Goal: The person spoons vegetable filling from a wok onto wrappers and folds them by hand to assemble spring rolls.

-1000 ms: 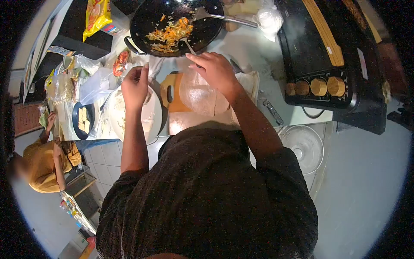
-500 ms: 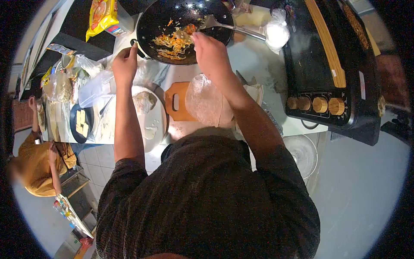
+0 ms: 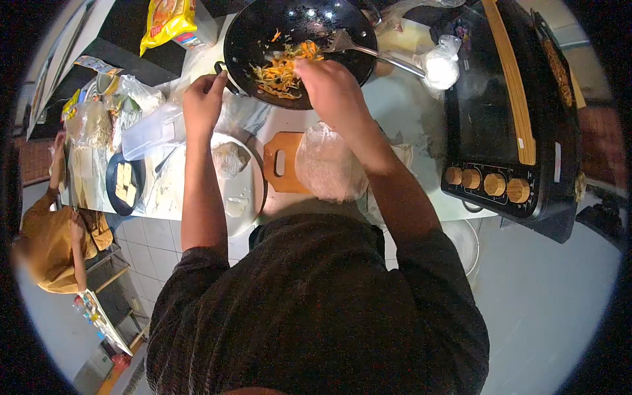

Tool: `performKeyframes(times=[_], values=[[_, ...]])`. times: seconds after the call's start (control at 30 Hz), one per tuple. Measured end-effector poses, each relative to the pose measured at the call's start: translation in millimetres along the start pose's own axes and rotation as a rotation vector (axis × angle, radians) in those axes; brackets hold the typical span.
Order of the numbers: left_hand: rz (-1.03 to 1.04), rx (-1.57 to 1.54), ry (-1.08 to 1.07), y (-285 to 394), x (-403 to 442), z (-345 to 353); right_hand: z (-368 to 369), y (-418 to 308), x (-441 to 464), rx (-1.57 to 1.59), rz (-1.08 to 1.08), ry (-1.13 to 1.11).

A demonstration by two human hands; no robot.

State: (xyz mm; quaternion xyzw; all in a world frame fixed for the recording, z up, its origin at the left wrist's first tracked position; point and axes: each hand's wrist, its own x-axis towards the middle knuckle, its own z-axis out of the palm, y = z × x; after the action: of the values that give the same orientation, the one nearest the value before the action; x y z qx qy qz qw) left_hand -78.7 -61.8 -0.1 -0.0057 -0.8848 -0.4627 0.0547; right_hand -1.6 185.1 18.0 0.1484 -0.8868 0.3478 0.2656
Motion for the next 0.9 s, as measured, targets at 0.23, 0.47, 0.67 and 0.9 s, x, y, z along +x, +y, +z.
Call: performKeyframes(times=[0.23,0.47,0.67,0.9], values=[[-0.048,0.033,-0.042,12,-6,-2,12,7,-16,0.010,0.289,0.022],[-0.130,0.036,-0.131,30,-12,-8,18,2,-33,-0.128,0.190,0.051],[-0.122,-0.140,-0.168,22,-10,0,9,-1,-44,0.076,0.495,0.100],[-0.101,-0.207,-0.207,26,-11,2,14,-23,-39,0.284,0.845,0.095]])
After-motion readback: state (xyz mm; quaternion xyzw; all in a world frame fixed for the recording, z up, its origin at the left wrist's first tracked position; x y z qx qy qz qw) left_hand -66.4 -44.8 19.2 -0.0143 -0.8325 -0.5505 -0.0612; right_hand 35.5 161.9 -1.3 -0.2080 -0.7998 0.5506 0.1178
